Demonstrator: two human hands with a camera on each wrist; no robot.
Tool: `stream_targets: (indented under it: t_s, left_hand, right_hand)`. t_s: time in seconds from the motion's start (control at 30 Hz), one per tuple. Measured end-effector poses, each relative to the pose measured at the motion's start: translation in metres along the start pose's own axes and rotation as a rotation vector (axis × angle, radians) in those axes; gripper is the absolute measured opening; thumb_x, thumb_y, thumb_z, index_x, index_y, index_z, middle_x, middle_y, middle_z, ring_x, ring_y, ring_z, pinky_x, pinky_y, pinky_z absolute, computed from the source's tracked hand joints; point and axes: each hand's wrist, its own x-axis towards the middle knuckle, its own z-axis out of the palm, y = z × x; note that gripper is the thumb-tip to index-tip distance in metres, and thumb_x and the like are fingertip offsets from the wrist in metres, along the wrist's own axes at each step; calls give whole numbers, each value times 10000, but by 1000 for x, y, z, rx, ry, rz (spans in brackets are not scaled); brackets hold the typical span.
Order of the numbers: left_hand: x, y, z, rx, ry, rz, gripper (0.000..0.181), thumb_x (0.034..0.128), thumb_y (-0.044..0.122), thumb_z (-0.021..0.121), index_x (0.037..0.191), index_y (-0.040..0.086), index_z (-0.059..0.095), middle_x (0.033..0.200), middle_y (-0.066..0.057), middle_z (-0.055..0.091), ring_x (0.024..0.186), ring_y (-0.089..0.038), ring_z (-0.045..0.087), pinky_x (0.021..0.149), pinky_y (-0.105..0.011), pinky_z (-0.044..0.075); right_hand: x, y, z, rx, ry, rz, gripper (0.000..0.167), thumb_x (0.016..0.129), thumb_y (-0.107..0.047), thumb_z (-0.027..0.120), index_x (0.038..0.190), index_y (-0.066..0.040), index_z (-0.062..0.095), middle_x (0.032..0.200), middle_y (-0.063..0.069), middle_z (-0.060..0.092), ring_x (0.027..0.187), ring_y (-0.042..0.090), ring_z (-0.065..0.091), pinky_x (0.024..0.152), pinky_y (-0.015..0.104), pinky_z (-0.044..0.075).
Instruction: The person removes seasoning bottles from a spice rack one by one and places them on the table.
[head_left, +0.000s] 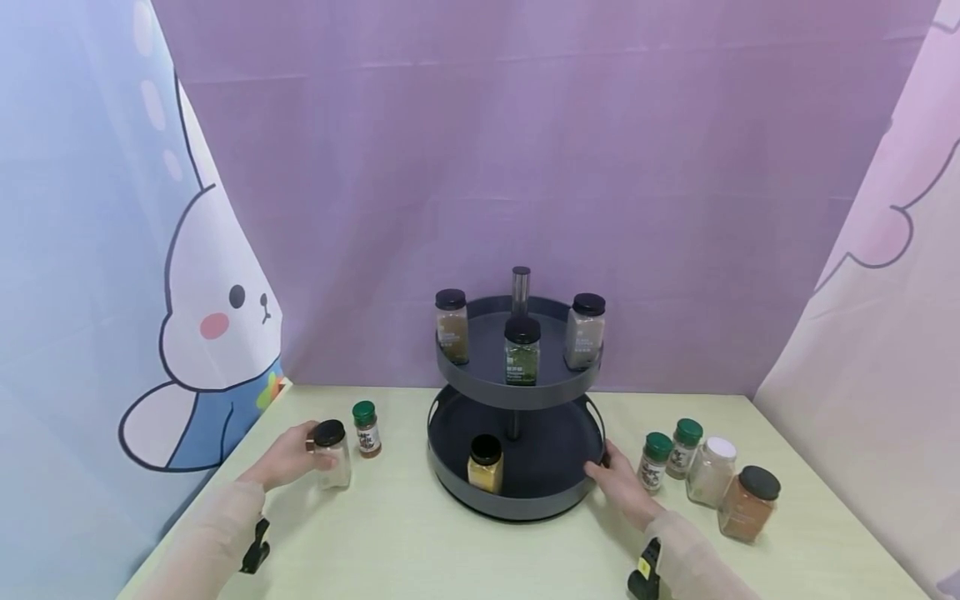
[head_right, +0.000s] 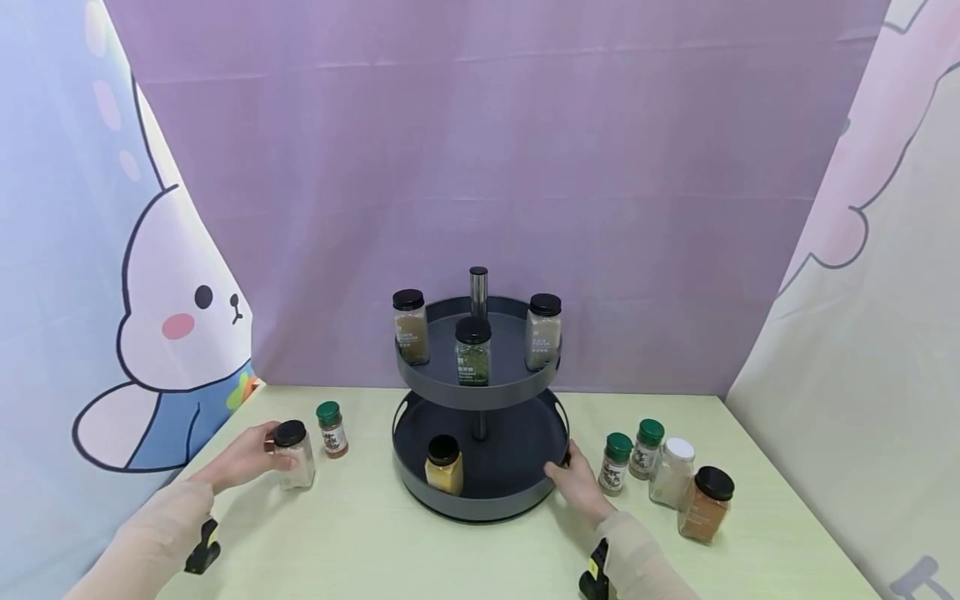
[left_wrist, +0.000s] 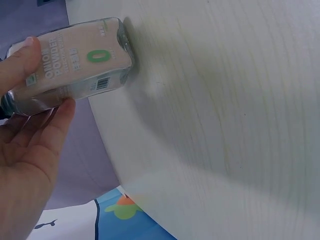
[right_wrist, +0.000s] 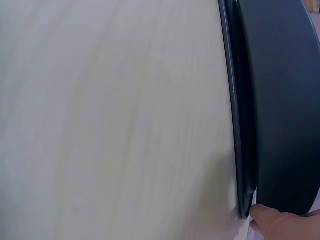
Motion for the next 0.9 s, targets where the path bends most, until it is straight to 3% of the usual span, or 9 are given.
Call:
stream_targets:
  t_s: [0.3,0.63,0.9]
  left_hand:
    - [0,-4,1,3,3,-24,684,734,226,754,1227,-121,431,1205,-289,519,1101,-430,501,873,-510,476]
    - [1,-9,1,-15,8,2,630,738,208,752,1192,-113,457,1169,-271,547,1077,-407,527,854,-492,492]
    - [0,-8,2,-19,11,-29,613,736,191,752,1185,-108,459,1183,-284,534,1081,-413,523,855,-502,490]
  right_hand:
    - [0,0,-1,1,-7,-5,702,938,-151,431,1412,127,-6,1465,338,69,1349,461,97,1108,524,152]
    - [2,1,-1,-1,-13,-32,697,934,-144,433,1410,133,4,1461,344,80,1347,462,109,1102,528,165]
    - [3,2,-1,-9,-7,-16,696,934,-142,432,1412,127,4,1462,342,75,1346,464,108,1104,527,160]
